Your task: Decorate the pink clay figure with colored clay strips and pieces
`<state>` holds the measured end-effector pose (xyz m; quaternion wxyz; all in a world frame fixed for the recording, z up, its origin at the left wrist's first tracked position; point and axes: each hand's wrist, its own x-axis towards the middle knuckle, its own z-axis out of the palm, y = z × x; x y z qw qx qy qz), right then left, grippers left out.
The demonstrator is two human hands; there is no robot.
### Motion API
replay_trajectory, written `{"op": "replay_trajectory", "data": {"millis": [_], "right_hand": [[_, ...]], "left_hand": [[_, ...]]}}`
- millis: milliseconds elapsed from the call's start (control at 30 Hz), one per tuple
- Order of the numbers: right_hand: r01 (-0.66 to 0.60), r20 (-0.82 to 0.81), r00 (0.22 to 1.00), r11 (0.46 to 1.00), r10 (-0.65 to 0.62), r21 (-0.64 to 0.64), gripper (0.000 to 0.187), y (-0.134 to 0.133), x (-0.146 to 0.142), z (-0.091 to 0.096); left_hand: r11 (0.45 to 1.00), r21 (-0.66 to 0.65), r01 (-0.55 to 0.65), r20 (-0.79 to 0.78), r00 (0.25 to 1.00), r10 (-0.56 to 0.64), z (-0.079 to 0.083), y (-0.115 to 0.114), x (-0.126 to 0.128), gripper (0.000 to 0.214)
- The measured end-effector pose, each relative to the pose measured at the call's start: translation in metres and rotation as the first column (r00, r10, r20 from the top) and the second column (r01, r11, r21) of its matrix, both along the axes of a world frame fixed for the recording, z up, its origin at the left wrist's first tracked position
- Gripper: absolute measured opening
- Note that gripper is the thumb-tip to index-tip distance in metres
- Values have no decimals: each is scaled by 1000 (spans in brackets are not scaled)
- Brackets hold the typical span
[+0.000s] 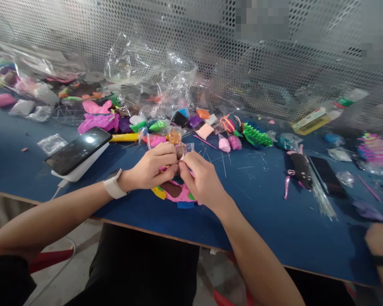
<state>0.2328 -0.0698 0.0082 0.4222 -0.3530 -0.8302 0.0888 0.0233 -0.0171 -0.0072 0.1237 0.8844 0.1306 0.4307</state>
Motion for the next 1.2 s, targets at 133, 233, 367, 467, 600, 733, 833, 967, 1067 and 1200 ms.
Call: {"op": "replay_trajectory", "data": {"millis": [133,233,367,467,600,733,833,967,1067,1200], "right_hand": [[12,13,1000,1000,-12,8,34,-1,-1,3],[3,41,999,1000,-3,15,35,0,-1,4],[-11,53,999,1000,11,-9,34,3,1,5],[-30,29,999,998,32,-63,35,4,3,5],[-81,-29,997,990,78,-118,36,4,5,0],[-14,-56,998,999,11,-46,36,0,3,-3],[52,-105,993,999,-53,-15,35,-5,3,1],[-40,-271,963,990,2,-134,39,-6,8,3],[-161,-412,910,955,46,-249,42,-2,12,-4],[-80,-520,852,964,-65,-253,23,5,9,-13]], "left_hand": [[999,17,45,110,993,-46,1,0,3,32],[999,2,36,113,993,-36,-1,0,5,32],[998,-18,61,116,992,-58,-3,-1,5,31],[993,-111,43,152,988,-26,0,1,3,32],[983,-186,10,162,987,20,6,4,-4,34],[998,39,-39,137,990,34,7,8,-11,33],[986,154,-61,108,993,45,2,13,-15,27],[993,115,-12,105,994,0,-6,23,-18,51],[994,99,47,40,998,-51,-10,29,-17,72],[994,108,33,-3,999,-33,-14,31,-17,56]]}}
